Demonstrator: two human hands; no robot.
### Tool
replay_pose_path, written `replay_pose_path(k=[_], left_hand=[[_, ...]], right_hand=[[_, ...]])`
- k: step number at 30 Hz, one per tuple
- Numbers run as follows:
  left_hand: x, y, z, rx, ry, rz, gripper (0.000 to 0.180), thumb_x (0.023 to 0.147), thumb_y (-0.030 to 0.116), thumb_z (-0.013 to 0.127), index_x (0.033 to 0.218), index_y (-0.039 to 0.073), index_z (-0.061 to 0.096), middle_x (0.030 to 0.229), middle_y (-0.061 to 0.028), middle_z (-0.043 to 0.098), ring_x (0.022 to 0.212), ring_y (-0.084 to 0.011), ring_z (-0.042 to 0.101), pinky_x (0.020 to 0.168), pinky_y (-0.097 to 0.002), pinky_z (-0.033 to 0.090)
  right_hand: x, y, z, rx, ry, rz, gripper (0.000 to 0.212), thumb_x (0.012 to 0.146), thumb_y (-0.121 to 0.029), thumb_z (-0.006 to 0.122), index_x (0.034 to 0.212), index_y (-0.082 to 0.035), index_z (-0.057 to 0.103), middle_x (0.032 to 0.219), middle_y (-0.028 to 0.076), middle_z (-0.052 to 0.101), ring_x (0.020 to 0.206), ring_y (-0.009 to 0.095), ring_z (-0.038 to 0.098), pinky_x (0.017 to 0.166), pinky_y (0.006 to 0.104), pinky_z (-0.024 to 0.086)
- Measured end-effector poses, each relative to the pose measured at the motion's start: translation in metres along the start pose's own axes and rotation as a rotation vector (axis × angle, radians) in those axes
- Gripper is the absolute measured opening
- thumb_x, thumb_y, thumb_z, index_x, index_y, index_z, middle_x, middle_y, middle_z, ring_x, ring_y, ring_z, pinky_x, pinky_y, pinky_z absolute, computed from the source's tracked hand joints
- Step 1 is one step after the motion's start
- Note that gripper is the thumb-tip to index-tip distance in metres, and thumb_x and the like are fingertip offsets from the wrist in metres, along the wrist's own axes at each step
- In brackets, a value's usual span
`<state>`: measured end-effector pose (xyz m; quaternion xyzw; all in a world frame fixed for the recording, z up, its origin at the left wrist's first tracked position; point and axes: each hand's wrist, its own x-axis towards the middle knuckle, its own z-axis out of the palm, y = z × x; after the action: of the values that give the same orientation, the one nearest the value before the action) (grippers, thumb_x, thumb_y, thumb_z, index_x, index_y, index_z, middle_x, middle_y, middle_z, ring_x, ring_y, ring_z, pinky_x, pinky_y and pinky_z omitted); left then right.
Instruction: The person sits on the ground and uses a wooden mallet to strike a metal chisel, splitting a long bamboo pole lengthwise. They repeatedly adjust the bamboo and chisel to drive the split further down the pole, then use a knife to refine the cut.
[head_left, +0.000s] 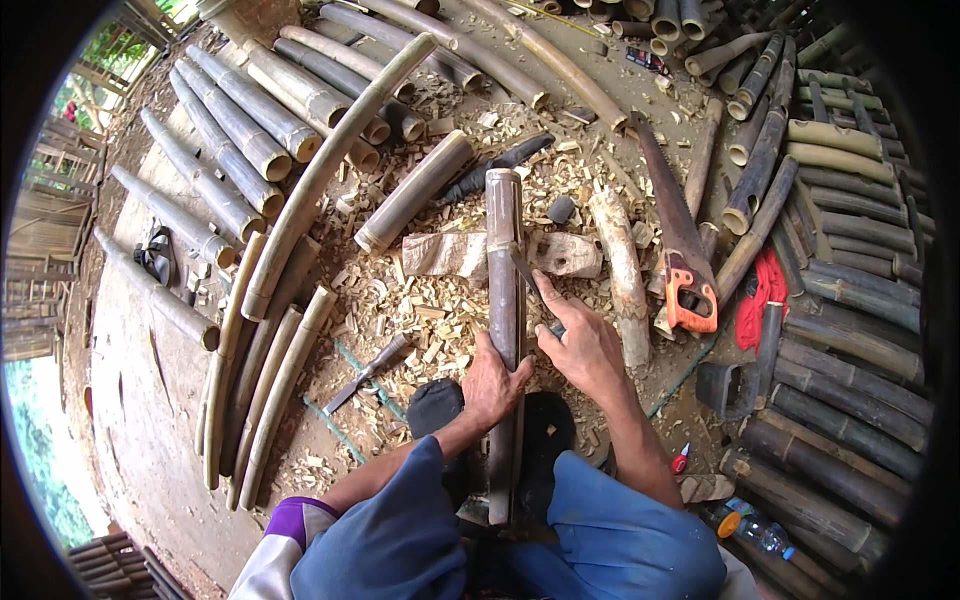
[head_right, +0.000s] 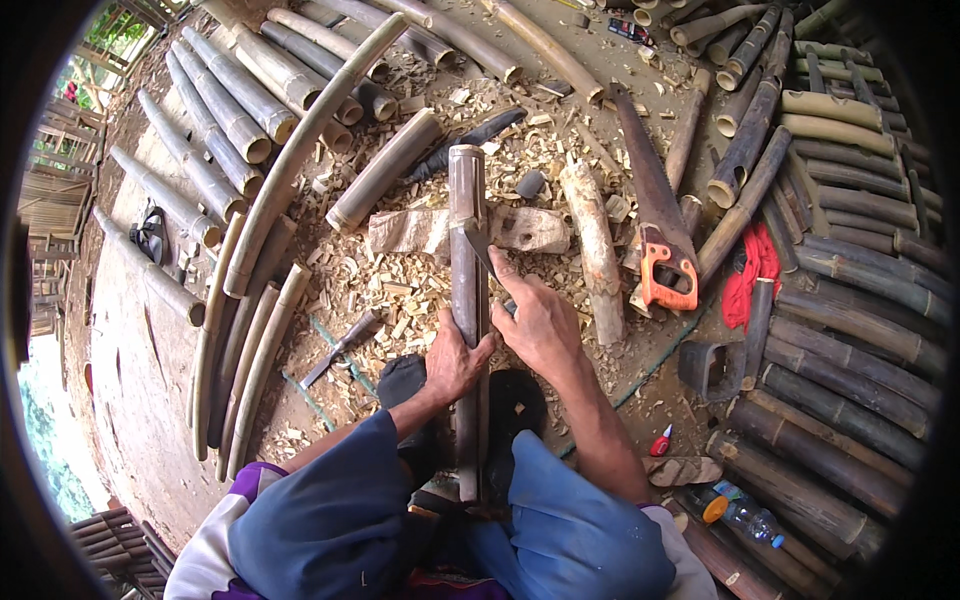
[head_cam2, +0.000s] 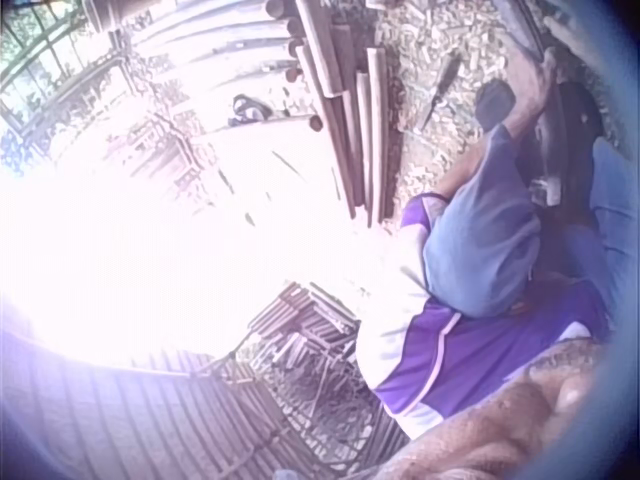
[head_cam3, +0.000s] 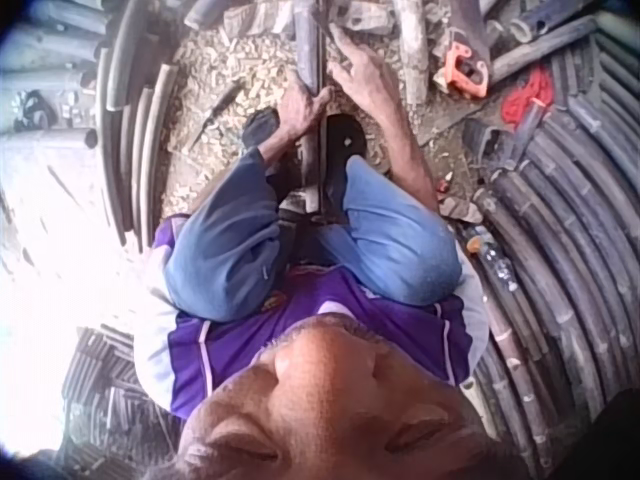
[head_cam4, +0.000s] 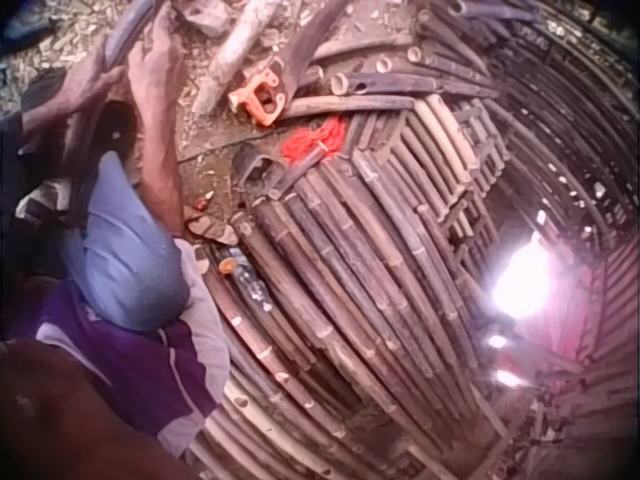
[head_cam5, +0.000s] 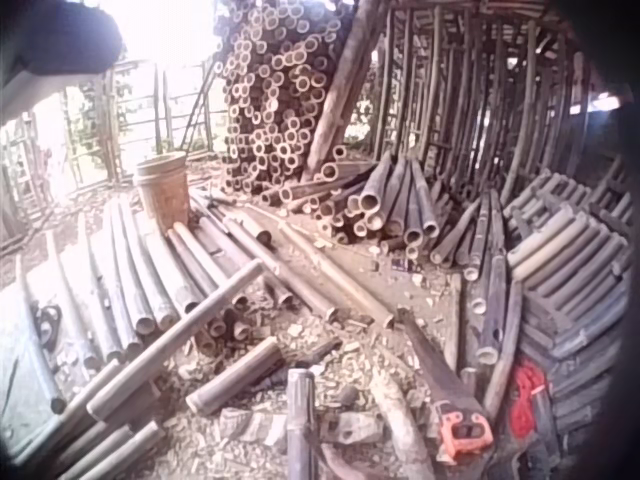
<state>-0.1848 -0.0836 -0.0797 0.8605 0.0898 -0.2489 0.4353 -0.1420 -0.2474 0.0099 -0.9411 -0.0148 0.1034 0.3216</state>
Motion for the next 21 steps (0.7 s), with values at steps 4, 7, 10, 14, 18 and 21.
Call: replay_pose_path(k=[4,7,10,14,18,21], left_hand=[[0.001,-0.001,-0.001,0.001,-0.033,-0.036,0.063,0.090,0.040,0.076,0.117,-0.002,0.038,0.098,-0.0313,0.068,0.092,-0.0491,0.069,0.082,-0.0544,0.054],[0.002,0.002,0.002,0.001,-0.002,-0.007,0.063,0.089,0.038,0.076,0.118,-0.003,0.038,0.100,-0.0314,0.067,0.093,-0.0489,0.069,0.082,-0.0541,0.054],[0.003,-0.001,0.001,0.009,0.001,-0.001,0.064,0.089,0.038,0.077,0.118,-0.003,0.039,0.101,-0.0305,0.067,0.093,-0.0473,0.070,0.081,-0.0537,0.054],[0.003,0.008,0.001,-0.013,-0.026,-0.026,0.069,0.089,0.045,0.077,0.121,-0.004,0.041,0.101,-0.0297,0.067,0.094,-0.0461,0.071,0.082,-0.0527,0.055],[0.002,0.007,-0.001,-0.027,-0.032,-0.047,0.071,0.088,0.048,0.075,0.122,-0.004,0.042,0.104,-0.0305,0.068,0.096,-0.0460,0.071,0.083,-0.0527,0.055],[0.004,0.007,0.000,0.003,-0.009,-0.061,0.069,0.089,0.047,0.075,0.122,-0.004,0.041,0.105,-0.0312,0.067,0.097,-0.0461,0.071,0.084,-0.0530,0.054]], right_hand=[[0.001,-0.005,-0.003,-0.035,-0.046,0.067,0.076,0.091,-0.018,0.073,0.161,-0.024,0.046,0.098,0.021,0.070,0.085,0.038,0.071,0.078,0.0470,0.057],[0.002,-0.003,0.000,-0.025,-0.031,0.068,0.075,0.091,-0.020,0.073,0.161,-0.023,0.046,0.097,0.022,0.070,0.084,0.039,0.072,0.077,0.0474,0.058],[0.007,-0.004,0.014,0.023,0.006,0.081,0.075,0.092,-0.018,0.073,0.161,-0.020,0.044,0.106,0.024,0.074,0.087,0.037,0.073,0.080,0.0439,0.058],[0.009,-0.010,0.037,0.127,0.108,0.139,0.072,0.093,-0.020,0.070,0.161,-0.015,0.044,0.105,0.028,0.074,0.088,0.039,0.074,0.080,0.0454,0.059],[0.026,-0.032,0.026,0.163,0.030,0.269,0.069,0.092,-0.021,0.069,0.157,-0.011,0.048,0.107,0.030,0.073,0.091,0.042,0.074,0.082,0.0463,0.059],[0.031,-0.028,0.027,0.178,0.065,0.225,0.069,0.091,-0.022,0.068,0.156,-0.009,0.049,0.105,0.031,0.073,0.093,0.043,0.075,0.084,0.0476,0.059]])
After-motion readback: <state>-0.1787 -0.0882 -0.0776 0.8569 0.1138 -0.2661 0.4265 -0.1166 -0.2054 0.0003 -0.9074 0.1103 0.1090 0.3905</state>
